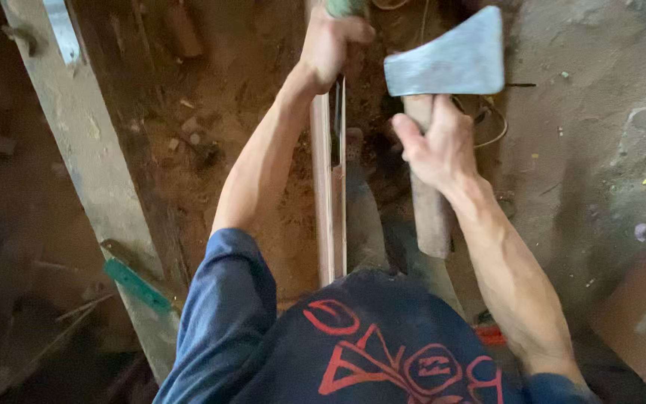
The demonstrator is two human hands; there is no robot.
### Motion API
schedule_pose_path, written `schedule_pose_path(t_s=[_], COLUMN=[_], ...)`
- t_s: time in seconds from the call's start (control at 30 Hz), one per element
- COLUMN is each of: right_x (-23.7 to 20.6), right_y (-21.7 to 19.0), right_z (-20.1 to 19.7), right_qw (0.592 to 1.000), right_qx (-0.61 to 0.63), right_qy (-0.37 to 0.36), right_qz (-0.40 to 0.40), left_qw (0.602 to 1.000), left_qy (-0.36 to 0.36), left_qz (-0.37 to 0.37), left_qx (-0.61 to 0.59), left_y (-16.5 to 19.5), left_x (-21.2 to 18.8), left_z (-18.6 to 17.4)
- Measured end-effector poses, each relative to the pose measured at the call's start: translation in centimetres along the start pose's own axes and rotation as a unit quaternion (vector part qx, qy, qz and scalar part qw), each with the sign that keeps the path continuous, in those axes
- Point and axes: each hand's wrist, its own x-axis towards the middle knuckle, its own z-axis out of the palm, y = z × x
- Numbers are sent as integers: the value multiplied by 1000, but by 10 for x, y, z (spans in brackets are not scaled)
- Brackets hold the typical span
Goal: The person uses a power drill to bore a hole in a long wooden plank, then switches to a chisel and mallet to carve a groove along the plank. They repeatedly strike the chisel to remove wood shavings and finish by smoothing the surface with a sanding block.
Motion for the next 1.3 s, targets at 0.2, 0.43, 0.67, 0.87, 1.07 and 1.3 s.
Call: schedule_pose_path(t_s=[0.2,0.43,0.67,0.87,1.07,1.3], right_x=[-14,-25,-19,18,-5,-24], right_y=[-5,-33,-68,-16,9,8], right_z=[-22,-30,-18,19,21,0], right_qw=[997,991,950,990,991,999], right_qx=[60,115,-41,-37,-39,12], right_qy=[31,20,168,2,50,30], right_qz=[-25,-66,-259,-136,-115,20], left_qw=[949,905,827,884,781,895], left_qy=[-13,-111,-116,-133,-67,52], left_qz=[226,311,422,402,469,319], left_qx=[221,268,352,196,405,308], left_y=[-20,-42,-26,-50,-119,-98], left_x=[14,24,-7,0,-66,-7], left_z=[-18,-19,-10,-20,8,-9])
